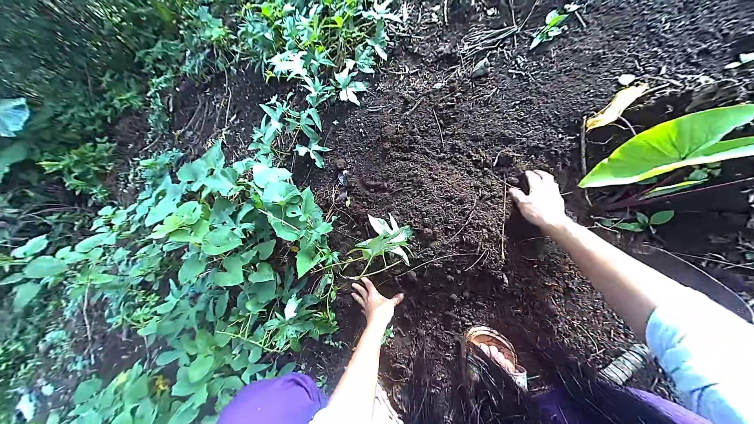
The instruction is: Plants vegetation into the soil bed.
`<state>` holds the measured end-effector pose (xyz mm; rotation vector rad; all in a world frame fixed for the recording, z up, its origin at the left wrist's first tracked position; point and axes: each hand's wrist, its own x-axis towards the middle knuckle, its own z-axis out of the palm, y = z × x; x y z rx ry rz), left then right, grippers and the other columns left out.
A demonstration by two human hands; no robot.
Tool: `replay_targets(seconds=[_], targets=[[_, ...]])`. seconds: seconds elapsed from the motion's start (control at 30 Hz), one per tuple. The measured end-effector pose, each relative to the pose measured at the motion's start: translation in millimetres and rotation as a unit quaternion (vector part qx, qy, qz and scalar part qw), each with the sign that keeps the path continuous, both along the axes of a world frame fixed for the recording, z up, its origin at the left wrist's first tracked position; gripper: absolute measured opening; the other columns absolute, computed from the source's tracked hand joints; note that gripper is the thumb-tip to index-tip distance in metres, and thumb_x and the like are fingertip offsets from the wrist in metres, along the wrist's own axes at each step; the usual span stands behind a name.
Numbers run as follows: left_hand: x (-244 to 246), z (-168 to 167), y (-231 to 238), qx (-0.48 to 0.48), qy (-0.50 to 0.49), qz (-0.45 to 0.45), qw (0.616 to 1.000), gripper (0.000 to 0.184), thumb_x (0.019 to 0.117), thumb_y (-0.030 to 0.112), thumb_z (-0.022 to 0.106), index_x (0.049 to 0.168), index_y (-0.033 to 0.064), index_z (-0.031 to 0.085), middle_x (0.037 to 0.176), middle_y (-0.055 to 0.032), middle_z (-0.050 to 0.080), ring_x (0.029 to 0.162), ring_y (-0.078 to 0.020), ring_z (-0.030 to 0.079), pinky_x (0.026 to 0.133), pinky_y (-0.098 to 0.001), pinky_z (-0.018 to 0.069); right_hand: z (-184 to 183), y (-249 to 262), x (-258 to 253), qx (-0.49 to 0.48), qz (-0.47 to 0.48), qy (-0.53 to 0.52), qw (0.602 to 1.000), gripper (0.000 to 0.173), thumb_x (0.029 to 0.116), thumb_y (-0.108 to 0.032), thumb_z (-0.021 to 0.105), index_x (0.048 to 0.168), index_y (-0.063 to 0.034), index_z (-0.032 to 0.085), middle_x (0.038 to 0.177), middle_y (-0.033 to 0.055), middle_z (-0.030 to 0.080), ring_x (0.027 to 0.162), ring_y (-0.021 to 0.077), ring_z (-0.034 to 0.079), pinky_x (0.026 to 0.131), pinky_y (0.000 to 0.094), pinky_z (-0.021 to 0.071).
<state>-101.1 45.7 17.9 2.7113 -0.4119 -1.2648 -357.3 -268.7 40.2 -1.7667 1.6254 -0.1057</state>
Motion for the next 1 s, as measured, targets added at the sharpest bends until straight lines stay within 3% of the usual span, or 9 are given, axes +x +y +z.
replay_targets(seconds=[0.1, 0.17, 0.3, 0.4, 0.5, 0.63, 0.73, 0.87, 1.0], targets=[[1, 2, -3, 0.022, 0.0, -0.017, 1.0, 0.131, 0.0768, 0.037, 0.092, 0.165, 0.0055, 0.0, 0.169, -0.0288, -0.015, 0.156, -0.0525, -0.002, 0.119, -0.066, 0.0293, 16, -6, 15, 0.023, 0.024, -0.136, 0.99, 0.048, 0.1015, -0.021, 0.067, 0.146, -0.0042, 0.056, 0.149, 0.0219, 0.054, 0.138, 0.0363, 0.052, 0.114, 0.0564, 0.0395], [1, 2, -5, 0.03, -0.001, -0.024, 0.999, 0.132, 0.0764, 0.038, 0.092, 0.165, 0.0048, 0.0, 0.169, -0.0288, -0.014, 0.156, -0.0524, -0.001, 0.118, -0.0657, 0.031, 19, -33, 15, -0.022, 0.004, -0.138, 0.99, 0.049, 0.0995, -0.026, 0.07, 0.143, -0.006, 0.059, 0.143, 0.0228, 0.059, 0.132, 0.0376, 0.057, 0.11, 0.0582, 0.0435], [0, 0, -4, 0.025, -0.001, -0.025, 0.999, 0.133, 0.0765, 0.037, 0.092, 0.165, 0.003, -0.002, 0.168, -0.03, -0.016, 0.156, -0.0526, -0.004, 0.119, -0.0667, 0.0284, 5, -90, 13, -0.06, -0.055, -0.027, 0.996, 0.078, 0.0979, -0.05, 0.065, 0.156, -0.0046, 0.041, 0.165, 0.0291, 0.026, 0.152, 0.0492, 0.025, 0.119, 0.0673, 0.0254], [0, 0, -3, 0.02, 0.007, -0.023, 1.0, 0.132, 0.0783, 0.035, 0.091, 0.165, 0.003, -0.003, 0.168, -0.0296, -0.019, 0.156, -0.0526, -0.007, 0.118, -0.0699, 0.0251, -15, -87, 34, -0.042, -0.031, 0.017, 0.998, 0.083, 0.0978, -0.06, 0.059, 0.154, -0.001, 0.044, 0.166, 0.0299, 0.022, 0.154, 0.0491, 0.019, 0.122, 0.0652, 0.0196], [-1, 0, -4, 0.024, 0.013, -0.021, 0.999, 0.131, 0.0788, 0.034, 0.091, 0.164, 0.0031, -0.004, 0.167, -0.0301, -0.02, 0.155, -0.0534, -0.009, 0.118, -0.0716, 0.0243, -14, -59, 64, -0.017, 0.014, 0.008, 1.0, 0.06, 0.0987, -0.046, 0.066, 0.144, -0.0081, 0.058, 0.161, 0.0271, 0.034, 0.146, 0.0518, 0.034, 0.114, 0.0689, 0.0316], [0, 1, -5, 0.019, 0.014, -0.019, 1.0, 0.134, 0.077, 0.034, 0.092, 0.164, 0.0032, -0.004, 0.167, -0.03, -0.019, 0.155, -0.0538, -0.008, 0.117, -0.0716, 0.0246, 12, -38, 83, 0.064, 0.076, 0.011, 0.995, 0.043, 0.098, -0.017, 0.068, 0.141, -0.0135, 0.062, 0.157, 0.0255, 0.04, 0.132, 0.0517, 0.05, 0.099, 0.0723, 0.0429], [0, 0, -5, 0.014, 0.01, -0.012, 1.0, 0.135, 0.0756, 0.034, 0.093, 0.165, 0.0045, -0.004, 0.168, -0.029, -0.019, 0.155, -0.0531, -0.008, 0.117, -0.0719, 0.0248, 32, -24, 83, 0.06, 0.153, 0.007, 0.986, 0.034, 0.0982, -0.017, 0.07, 0.132, -0.0138, 0.069, 0.134, 0.0253, 0.062, 0.123, 0.0464, 0.06, 0.098, 0.0702, 0.0458], [0, -2, -4, 0.016, 0.012, -0.011, 1.0, 0.135, 0.0761, 0.034, 0.093, 0.165, 0.0052, -0.004, 0.168, -0.0283, -0.02, 0.155, -0.0528, -0.009, 0.116, -0.0724, 0.0253, 40, -12, 75, 0.015, 0.19, 0.023, 0.981, 0.022, 0.1005, -0.012, 0.065, 0.12, -0.0045, 0.072, 0.115, 0.0272, 0.07, 0.113, 0.0476, 0.065, 0.096, 0.067, 0.0489], [1, -3, -5, 0.021, 0.015, -0.013, 1.0, 0.135, 0.0764, 0.034, 0.093, 0.165, 0.0053, -0.005, 0.167, -0.0283, -0.022, 0.155, -0.0529, -0.01, 0.117, -0.0724, 0.0246, 50, -15, 67, 0.008, 0.144, 0.004, 0.989, 0.02, 0.1031, -0.015, 0.063, 0.116, -0.006, 0.075, 0.112, 0.0252, 0.072, 0.112, 0.0465, 0.066, 0.098, 0.0664, 0.0474]])
